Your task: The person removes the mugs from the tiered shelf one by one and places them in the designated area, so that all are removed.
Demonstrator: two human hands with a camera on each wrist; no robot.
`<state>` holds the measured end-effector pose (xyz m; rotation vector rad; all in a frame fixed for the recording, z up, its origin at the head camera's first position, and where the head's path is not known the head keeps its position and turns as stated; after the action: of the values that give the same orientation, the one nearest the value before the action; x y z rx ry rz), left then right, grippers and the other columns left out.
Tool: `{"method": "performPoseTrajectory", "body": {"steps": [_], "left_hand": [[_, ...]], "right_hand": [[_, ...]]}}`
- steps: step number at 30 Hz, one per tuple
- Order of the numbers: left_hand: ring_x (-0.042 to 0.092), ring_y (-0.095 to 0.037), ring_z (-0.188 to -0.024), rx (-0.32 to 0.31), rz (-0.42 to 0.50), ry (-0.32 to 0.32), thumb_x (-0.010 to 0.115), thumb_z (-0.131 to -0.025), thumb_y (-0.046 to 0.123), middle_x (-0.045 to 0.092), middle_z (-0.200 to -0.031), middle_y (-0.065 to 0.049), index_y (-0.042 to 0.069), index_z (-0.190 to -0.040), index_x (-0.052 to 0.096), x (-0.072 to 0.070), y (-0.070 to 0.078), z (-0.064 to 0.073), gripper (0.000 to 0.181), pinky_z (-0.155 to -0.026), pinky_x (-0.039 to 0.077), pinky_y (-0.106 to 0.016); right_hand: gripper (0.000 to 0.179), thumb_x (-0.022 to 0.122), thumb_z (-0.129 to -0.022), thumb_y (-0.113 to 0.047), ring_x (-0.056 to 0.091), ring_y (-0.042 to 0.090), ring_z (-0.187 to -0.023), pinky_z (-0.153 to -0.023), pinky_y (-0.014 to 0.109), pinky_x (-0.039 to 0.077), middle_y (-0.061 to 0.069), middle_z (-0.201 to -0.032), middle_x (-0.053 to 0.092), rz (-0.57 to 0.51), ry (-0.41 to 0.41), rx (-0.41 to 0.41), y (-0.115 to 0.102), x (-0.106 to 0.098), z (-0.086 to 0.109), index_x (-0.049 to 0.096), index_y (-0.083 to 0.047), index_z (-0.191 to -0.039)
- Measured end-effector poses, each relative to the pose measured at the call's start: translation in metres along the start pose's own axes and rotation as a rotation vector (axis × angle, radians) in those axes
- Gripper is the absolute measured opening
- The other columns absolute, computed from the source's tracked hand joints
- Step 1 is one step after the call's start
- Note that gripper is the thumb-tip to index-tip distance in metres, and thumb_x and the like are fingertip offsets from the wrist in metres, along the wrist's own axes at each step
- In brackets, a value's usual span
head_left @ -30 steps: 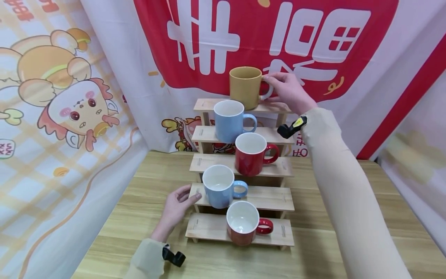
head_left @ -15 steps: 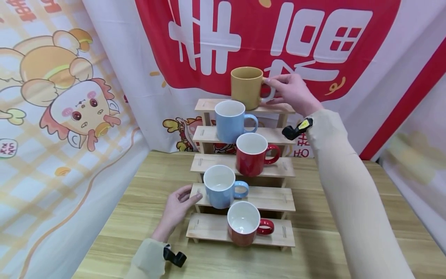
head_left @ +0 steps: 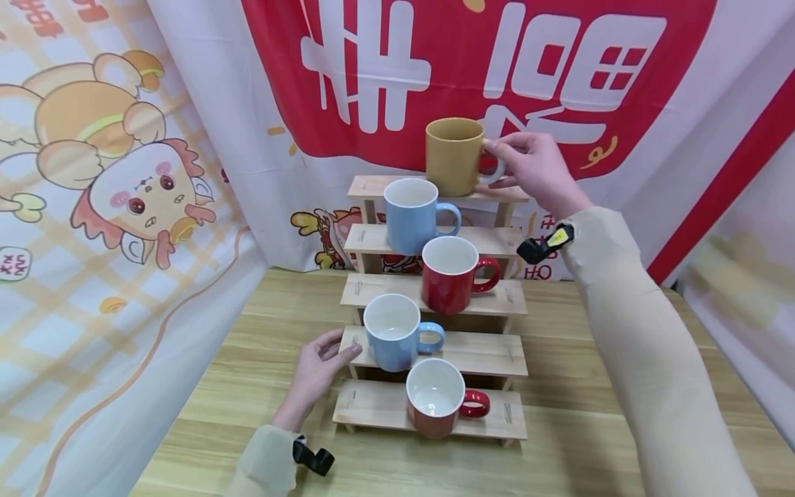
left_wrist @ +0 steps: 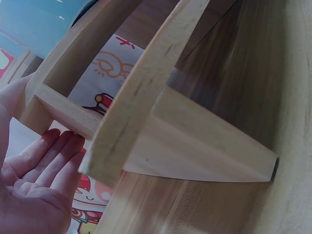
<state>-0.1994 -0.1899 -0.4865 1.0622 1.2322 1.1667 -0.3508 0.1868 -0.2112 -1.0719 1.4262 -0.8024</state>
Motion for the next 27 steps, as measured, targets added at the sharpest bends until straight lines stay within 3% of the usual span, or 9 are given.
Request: {"method": "performPoseTrajectory", "body": {"steps": [12,20,27], "left_hand": [[0.062,-0.031,-0.121,-0.014,-0.016,0.013,0.086,-0.082,0.037,0.063,-0.134,-0.018,0.004,-0.139,0.057,0.0,-0.003,0.0,0.072,-0.095,0.055,-0.031],[0.06,-0.031,-0.123,-0.013,-0.008,0.031,0.087,-0.082,0.035,0.062,-0.134,-0.018,0.003,-0.137,0.058,0.0,0.0,0.002,0.07,-0.096,0.054,-0.03],[0.058,-0.034,-0.125,-0.014,-0.03,0.033,0.087,-0.081,0.035,0.06,-0.137,-0.019,0.002,-0.138,0.057,0.0,-0.001,0.002,0.073,-0.101,0.052,-0.036]], "right_hand": [[0.057,0.07,-0.09,-0.051,0.066,0.023,-0.106,-0.081,0.023,0.059,0.012,-0.13,0.063,0.033,0.095,0.01,0.007,-0.055,0.037,0.067,-0.017,-0.136],[0.063,0.074,-0.087,-0.049,0.068,0.016,-0.099,-0.072,0.025,0.06,0.009,-0.128,0.061,-0.023,0.157,0.045,0.023,-0.099,0.077,0.064,-0.015,-0.139],[0.063,0.071,-0.088,-0.049,0.068,0.01,-0.094,-0.066,0.023,0.061,0.004,-0.13,0.061,-0.035,0.245,0.08,0.045,-0.133,0.105,0.063,-0.015,-0.14]]}}
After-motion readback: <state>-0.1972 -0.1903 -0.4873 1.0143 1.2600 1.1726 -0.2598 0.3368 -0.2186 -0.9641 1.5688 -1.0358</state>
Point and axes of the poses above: each hand's wrist, its own z-axis away from the middle knuckle, its own x-axis out of the palm, y = z × x, the point moved 2 cm from there along -z, towards the middle knuckle
